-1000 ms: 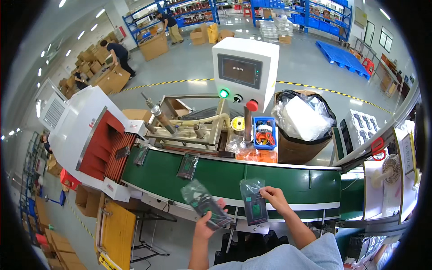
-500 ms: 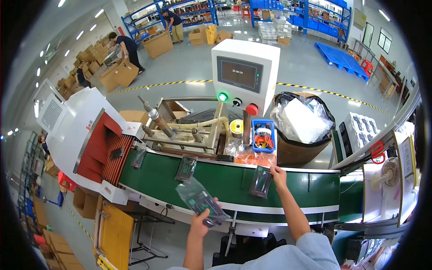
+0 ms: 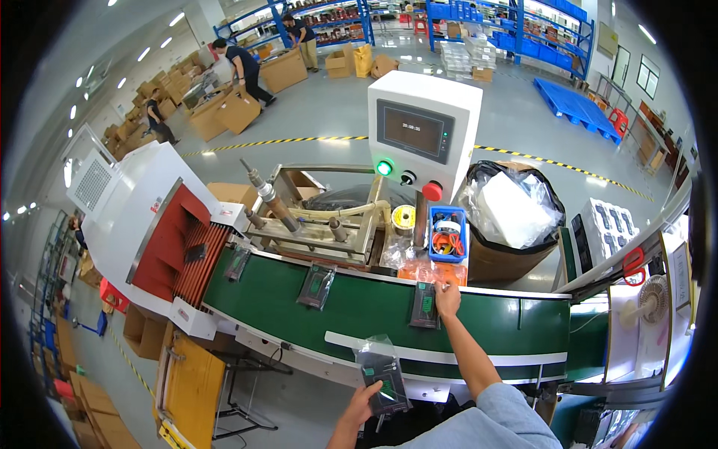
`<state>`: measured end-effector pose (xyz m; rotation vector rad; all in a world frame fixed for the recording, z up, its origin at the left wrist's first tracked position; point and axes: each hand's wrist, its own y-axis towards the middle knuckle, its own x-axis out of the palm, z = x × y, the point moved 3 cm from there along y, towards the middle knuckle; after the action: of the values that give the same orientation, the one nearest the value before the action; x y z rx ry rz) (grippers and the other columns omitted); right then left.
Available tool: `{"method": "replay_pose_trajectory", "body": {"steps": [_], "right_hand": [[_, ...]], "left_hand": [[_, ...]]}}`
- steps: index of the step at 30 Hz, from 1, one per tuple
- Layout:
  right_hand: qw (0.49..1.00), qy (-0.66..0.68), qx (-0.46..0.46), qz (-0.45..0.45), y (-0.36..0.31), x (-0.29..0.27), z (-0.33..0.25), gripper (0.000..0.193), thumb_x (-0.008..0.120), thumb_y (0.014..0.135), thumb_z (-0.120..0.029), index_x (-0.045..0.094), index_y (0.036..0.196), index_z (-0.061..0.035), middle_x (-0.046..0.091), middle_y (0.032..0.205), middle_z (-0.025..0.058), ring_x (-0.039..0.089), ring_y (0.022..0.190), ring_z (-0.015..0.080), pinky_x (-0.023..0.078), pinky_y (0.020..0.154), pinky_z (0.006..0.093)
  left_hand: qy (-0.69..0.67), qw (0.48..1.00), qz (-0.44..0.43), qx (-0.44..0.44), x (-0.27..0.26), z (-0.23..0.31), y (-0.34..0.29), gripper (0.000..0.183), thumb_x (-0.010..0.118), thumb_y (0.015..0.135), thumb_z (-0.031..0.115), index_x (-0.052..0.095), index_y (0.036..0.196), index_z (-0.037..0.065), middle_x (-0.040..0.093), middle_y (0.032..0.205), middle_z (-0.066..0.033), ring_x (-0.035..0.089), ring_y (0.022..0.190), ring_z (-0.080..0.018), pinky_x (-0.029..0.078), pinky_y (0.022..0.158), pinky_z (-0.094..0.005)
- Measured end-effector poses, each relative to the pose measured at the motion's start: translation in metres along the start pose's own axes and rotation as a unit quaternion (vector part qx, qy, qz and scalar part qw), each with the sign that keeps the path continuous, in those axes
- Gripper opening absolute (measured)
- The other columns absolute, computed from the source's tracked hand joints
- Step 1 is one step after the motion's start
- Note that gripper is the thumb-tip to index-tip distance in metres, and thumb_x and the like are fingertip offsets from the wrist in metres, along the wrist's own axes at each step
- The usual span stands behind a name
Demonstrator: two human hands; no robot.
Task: The person repeatedly picks small packaged electronic components from a conveyor belt and places them into a black mesh bag. The person handles the items one at a time, transferring them from the belt to the bag throughout the clip.
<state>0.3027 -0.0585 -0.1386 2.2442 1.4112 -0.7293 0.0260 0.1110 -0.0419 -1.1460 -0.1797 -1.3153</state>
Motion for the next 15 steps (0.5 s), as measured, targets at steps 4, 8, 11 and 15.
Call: {"method": "replay_pose_trajectory", "body": {"steps": [4, 8, 11, 15], "right_hand": [[0.995, -0.011, -0.053, -0.088, -0.006, -0.011, -0.002, 0.049, 0.056, 0.082, -0.044, 0.058, 0.094, 0.0037, 0.06, 0.077, 0.0145, 0.057, 0.069, 0.0263, 0.045, 0.065, 0.0371], [0.768, 0.228, 0.097, -0.59, -0.069, -0.062, -0.059, 0.058, 0.037, 0.09, -0.051, 0.057, 0.098, 0.0027, 0.059, 0.085, 0.009, 0.054, 0.074, 0.0176, 0.045, 0.068, 0.0293], [0.7, 0.2, -0.102, -0.677, -0.109, -0.109, -0.093, 0.051, 0.038, 0.093, -0.042, 0.05, 0.121, -0.002, 0.058, 0.106, 0.0096, 0.051, 0.1, 0.0161, 0.042, 0.085, 0.0297], [0.725, 0.125, -0.258, -0.626, -0.116, -0.157, -0.132, 0.023, 0.066, 0.078, -0.016, 0.064, 0.095, -0.0008, 0.063, 0.081, 0.0052, 0.058, 0.076, 0.012, 0.047, 0.071, 0.0262]], "left_hand": [[0.076, 0.996, 0.049, -0.021, 0.002, 0.002, 0.008, 0.04, 0.054, 0.086, 0.017, 0.045, 0.117, -0.006, 0.057, 0.107, -0.0154, 0.058, 0.097, -0.0219, 0.046, 0.086, -0.035], [0.157, 0.986, 0.049, -0.033, 0.005, 0.008, 0.006, 0.039, 0.059, 0.084, 0.02, 0.05, 0.112, -0.005, 0.059, 0.101, -0.0097, 0.058, 0.09, -0.016, 0.048, 0.08, -0.0301], [0.269, 0.963, -0.012, -0.026, 0.006, 0.006, 0.006, 0.039, 0.06, 0.084, 0.025, 0.053, 0.111, -0.003, 0.059, 0.097, -0.0058, 0.055, 0.087, -0.0122, 0.047, 0.077, -0.0276], [0.502, 0.861, -0.078, -0.012, 0.021, 0.003, -0.001, 0.04, 0.057, 0.086, 0.033, 0.054, 0.111, 0.002, 0.058, 0.097, -0.0035, 0.051, 0.086, -0.0102, 0.044, 0.076, -0.0256]]}}
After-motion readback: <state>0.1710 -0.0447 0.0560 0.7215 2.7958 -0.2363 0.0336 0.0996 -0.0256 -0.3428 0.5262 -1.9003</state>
